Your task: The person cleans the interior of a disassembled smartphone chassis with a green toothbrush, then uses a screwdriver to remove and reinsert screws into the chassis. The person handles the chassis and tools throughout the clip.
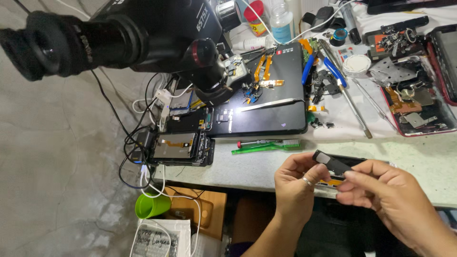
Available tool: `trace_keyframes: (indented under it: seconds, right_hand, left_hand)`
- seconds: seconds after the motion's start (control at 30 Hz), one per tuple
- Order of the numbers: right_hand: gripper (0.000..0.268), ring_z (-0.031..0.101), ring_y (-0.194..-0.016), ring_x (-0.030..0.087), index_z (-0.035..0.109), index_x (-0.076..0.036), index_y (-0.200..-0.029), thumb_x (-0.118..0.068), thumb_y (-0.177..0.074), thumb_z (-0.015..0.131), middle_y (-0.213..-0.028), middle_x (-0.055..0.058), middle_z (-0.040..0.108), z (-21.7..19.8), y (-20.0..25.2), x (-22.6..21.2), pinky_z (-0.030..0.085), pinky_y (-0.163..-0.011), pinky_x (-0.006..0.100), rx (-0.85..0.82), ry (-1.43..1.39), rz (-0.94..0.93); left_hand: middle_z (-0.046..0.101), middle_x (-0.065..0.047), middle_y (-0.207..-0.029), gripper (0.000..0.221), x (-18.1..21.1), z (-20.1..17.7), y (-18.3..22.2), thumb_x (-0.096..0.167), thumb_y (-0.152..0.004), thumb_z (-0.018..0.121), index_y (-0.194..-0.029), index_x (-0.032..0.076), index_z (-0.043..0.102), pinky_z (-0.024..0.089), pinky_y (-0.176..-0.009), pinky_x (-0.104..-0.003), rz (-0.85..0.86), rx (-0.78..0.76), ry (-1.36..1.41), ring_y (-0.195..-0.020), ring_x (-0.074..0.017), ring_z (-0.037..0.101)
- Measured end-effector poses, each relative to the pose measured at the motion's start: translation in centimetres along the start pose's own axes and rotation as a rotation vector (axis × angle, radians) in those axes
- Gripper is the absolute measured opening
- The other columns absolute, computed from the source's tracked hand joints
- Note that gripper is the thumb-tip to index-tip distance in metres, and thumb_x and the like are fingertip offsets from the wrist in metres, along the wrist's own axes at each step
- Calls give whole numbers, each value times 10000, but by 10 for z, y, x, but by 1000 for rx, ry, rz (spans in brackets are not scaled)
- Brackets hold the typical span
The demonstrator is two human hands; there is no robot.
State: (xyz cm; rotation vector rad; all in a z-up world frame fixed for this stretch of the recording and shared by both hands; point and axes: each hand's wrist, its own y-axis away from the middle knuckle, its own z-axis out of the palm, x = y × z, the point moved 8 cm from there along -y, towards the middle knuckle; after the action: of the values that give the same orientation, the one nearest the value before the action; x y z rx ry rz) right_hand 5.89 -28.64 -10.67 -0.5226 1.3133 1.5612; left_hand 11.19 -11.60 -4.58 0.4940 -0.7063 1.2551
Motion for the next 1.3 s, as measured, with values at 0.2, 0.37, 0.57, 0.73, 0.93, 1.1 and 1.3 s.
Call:
trace_keyframes:
  seconds: [0.2, 0.37, 0.57, 0.73, 0.93, 1.1, 1.3]
  right_hand:
    - [232, 730, -712, 250, 716, 80, -1114, -123, -1017, 656, -854, 191, 733, -5, 4, 17, 627, -716, 392, -93, -25, -37]
    - [219, 697, -631, 199, 689, 57, -989, -159, -962, 675, -758, 135, 695, -7, 12, 15, 561, -615, 325, -95, 317, -58]
    - [229, 665, -682, 181, 769, -6, -968, -218, -996, 686, -820, 90, 662, 15, 35, 16, 579, -638, 320, -217, 728, 1]
    - [262, 699, -922, 226, 721, -123, -1039, -344, -899, 722, -986, 26, 718, 34, 53, -53, 552, -822, 331, 37, 1246, -606]
    - [493, 553, -1253, 328, 678, -112, -1203, -342, -769, 728, -1327, 107, 592, 65, 55, -81, 457, -1036, 432, 15, 1337, -1073]
    - [430, 534, -1295, 323, 689, -151, -1158, -327, -767, 718, -1386, 104, 578, 72, 43, -67, 438, -1056, 439, -46, 1322, -1058]
    - [417, 525, -1304, 330, 695, -196, -1157, -354, -771, 712, -1401, 96, 575, 68, 36, -62, 429, -1048, 462, -6, 1338, -1053]
  left_hand:
    - [739, -115, -1020, 286, 6, 11, 8, -53, -937, 742, -1216, -41, 679, 558, -781, -261, -8, -4, -148, -853, -142, 681]
    - [715, -47, -1000, 439, 6, 28, 21, -46, -875, 738, -1296, 59, 669, 537, -745, -209, -78, -129, -211, -862, -80, 664]
    - [725, -80, -963, 301, 17, 8, 19, -66, -1002, 707, -1300, -21, 700, 538, -691, -232, 4, -190, -424, -798, -103, 656]
    - [731, -83, -927, 350, 52, -35, -21, -46, -932, 725, -1278, -11, 686, 604, -708, -261, 49, -90, -569, -791, -113, 691]
    - [742, -82, -883, 355, 32, -46, -36, -20, -886, 746, -1235, -15, 684, 593, -685, -244, -165, -119, -675, -760, -110, 694]
    - [700, -70, -817, 340, 14, -41, -45, -43, -880, 728, -1216, -22, 681, 513, -580, -220, -255, -182, -725, -673, -87, 626]
    - [715, -77, -847, 337, 20, -48, -52, -25, -884, 736, -1215, -14, 676, 534, -594, -227, -351, -233, -600, -684, -99, 649]
